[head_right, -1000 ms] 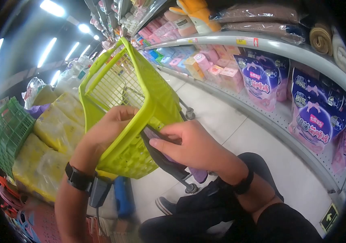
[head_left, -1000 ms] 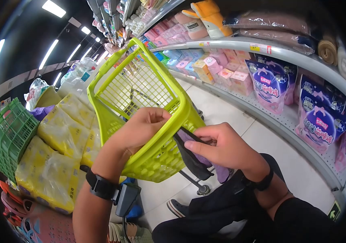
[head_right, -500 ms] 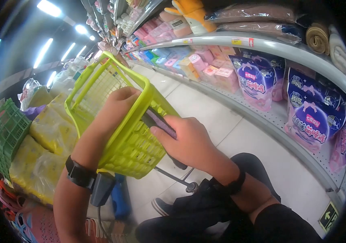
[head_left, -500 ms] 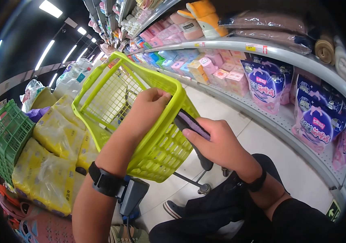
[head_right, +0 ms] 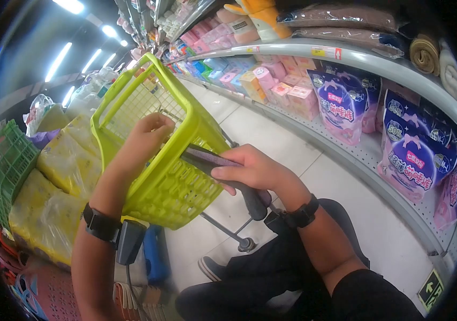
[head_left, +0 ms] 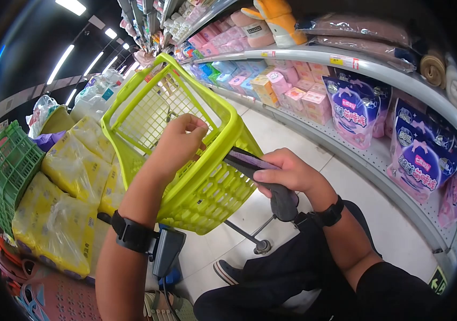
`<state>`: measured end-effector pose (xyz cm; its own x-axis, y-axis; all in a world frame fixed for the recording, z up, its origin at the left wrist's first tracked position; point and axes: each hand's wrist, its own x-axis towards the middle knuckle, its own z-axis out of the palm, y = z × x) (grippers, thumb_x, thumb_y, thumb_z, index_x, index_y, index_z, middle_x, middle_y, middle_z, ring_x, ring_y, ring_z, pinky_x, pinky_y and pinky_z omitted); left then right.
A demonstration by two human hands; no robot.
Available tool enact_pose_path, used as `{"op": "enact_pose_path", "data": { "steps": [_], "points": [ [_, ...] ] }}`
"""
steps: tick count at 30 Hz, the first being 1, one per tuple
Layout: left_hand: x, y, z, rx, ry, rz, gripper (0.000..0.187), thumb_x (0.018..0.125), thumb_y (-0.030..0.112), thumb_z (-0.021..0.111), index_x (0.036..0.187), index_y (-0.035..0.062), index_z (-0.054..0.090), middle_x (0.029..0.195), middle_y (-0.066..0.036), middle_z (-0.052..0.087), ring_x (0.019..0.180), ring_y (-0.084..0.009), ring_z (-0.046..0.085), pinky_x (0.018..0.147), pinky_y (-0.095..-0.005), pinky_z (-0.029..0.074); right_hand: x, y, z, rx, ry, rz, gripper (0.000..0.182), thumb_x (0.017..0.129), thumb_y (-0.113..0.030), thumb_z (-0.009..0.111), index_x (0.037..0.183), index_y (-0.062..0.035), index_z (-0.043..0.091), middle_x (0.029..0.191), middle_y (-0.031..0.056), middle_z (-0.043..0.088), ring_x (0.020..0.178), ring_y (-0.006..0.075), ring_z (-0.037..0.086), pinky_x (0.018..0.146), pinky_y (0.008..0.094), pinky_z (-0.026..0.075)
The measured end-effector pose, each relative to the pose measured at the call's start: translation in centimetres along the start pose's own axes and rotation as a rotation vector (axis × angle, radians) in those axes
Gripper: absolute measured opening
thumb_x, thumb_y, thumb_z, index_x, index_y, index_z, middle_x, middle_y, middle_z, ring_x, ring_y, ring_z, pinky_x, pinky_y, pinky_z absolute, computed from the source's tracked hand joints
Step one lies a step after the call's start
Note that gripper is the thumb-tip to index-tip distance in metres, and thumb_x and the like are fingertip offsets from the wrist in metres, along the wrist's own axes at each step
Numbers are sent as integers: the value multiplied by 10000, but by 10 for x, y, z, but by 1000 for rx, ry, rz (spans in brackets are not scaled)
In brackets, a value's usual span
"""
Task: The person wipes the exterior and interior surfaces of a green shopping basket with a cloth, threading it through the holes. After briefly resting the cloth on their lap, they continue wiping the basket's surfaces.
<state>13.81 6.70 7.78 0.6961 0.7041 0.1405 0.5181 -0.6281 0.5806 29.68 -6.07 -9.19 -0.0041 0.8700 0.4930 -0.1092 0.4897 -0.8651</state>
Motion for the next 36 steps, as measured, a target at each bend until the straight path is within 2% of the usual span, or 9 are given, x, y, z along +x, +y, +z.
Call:
{"op": "enact_pose_path", "data": {
  "steps": [9,12,13,17,20,25,30,33,36],
  "points": [
    [18,-19,-6,44,-83,137,205,966,189,641,1029,-5,654,930,-48,662,766,-140,652,687,-301,519,-3,50,-14,254,95,-248,343,782,-317,690,682,6,633,590,133,615,600,248,596,588,329,470],
    [16,-19,-6,63,-73,126,195,962,178,637,1004,-10,663,905,-53,672,760,-135,645,696,-303,510,-8,60,-42,557,-85,-260,364,797,-382,572,661,-47,608,458,2,492,632,192,569,722,358,462],
    [16,-22,-6,62,-73,123,195,962,178,637,1004,-10,663,905,-53,672,760,-135,645,696,-303,510,1,67,-38,793,-78,-520,562,789,-327,579,1051,159,683,585,58,600,654,159,584,869,319,481],
    [20,-24,-6,32,-57,166,179,967,167,632,1002,-6,664,844,-56,666,715,-132,636,671,-301,507,-5,57,-53,693,5,-526,341,878,-308,571,908,28,624,598,51,578,739,216,612,866,348,470],
    [18,-16,-3,7,-8,193,179,982,170,624,998,-5,659,793,-51,657,693,-131,634,655,-301,503,-16,21,-31,452,218,-171,287,906,-214,627,1037,42,638,838,141,668,807,242,654,737,351,509],
    [-19,20,-10,36,73,337,232,1007,219,616,993,-9,651,768,-75,645,695,-136,634,647,-317,499,-2,31,-16,525,191,-173,360,928,-103,616,1257,31,565,1015,165,683,809,225,666,786,349,543],
    [-65,12,-10,528,173,396,310,1047,288,541,965,10,649,797,-182,626,662,-336,622,619,-423,478,2,18,-17,232,247,-166,607,1019,-217,555,1524,-30,276,982,162,651,757,178,642,696,315,527],
    [-76,-6,7,669,432,476,302,1057,275,511,934,31,639,797,-181,614,688,-390,601,611,-453,461,5,15,-12,271,314,-151,587,1086,-371,445,1530,-27,271,957,141,657,707,157,620,647,286,509],
    [-84,-17,22,709,554,487,281,1023,298,563,912,49,634,770,-139,590,698,-349,609,609,-462,448,-3,9,-9,160,321,-80,523,1104,-443,397,1322,5,556,840,84,673,669,123,607,621,255,494]
  ]
}}
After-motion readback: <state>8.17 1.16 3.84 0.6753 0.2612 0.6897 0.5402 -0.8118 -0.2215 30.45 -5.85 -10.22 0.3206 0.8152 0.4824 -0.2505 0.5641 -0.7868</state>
